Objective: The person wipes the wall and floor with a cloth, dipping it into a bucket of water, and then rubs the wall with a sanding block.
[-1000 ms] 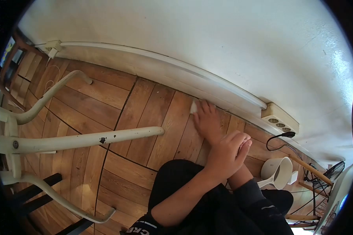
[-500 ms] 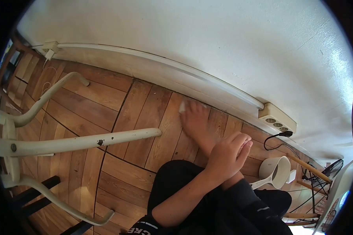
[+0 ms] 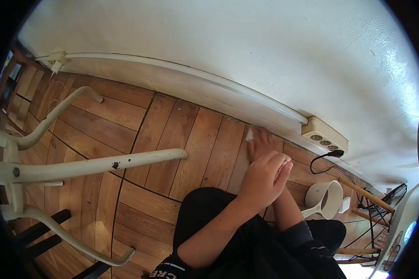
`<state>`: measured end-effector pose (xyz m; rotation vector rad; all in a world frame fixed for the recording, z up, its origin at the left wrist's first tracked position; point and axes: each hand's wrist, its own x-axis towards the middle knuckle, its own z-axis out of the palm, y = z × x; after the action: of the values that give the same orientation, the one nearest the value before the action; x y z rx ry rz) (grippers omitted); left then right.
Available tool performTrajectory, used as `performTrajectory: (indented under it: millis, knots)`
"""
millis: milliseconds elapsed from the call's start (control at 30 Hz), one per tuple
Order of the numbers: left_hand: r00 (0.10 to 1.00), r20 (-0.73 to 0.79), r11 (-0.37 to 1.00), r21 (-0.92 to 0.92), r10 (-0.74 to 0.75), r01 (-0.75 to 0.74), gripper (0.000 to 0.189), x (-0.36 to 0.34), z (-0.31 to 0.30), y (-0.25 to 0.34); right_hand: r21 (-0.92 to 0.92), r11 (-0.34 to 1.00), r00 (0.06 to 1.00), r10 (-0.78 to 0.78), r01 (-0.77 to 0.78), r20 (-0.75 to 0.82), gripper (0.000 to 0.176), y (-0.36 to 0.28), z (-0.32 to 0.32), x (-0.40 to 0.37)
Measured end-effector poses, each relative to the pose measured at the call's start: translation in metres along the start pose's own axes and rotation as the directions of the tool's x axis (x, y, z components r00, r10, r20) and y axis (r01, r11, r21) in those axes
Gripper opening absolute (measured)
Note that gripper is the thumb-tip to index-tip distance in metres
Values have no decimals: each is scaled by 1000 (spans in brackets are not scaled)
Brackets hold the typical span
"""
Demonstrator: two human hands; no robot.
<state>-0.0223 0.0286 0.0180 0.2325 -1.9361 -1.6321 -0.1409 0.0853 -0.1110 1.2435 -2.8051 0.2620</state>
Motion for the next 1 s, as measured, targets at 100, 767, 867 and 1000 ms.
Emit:
performTrajectory:
  millis: [100,767,867,1000]
  knots:
    - [999,13,999,-33,-41,41,13,-1,3,3,-93,994,997,57,-61,-42,47,19,-2,-13]
    - [999,36,1000,14,1,-1,12,1,8,-11,124,964,964,-214,234,-161,45,-72,27,44]
    - [998,63,1000,24,-9,7,12,-1,8,-5,106,984,988,-139,146,-68,44,-34,18,26]
    - [997,69,999,22,-26,25,13,-4,12,-2,9,1000,1000,22,-22,9,45,20,1,-5]
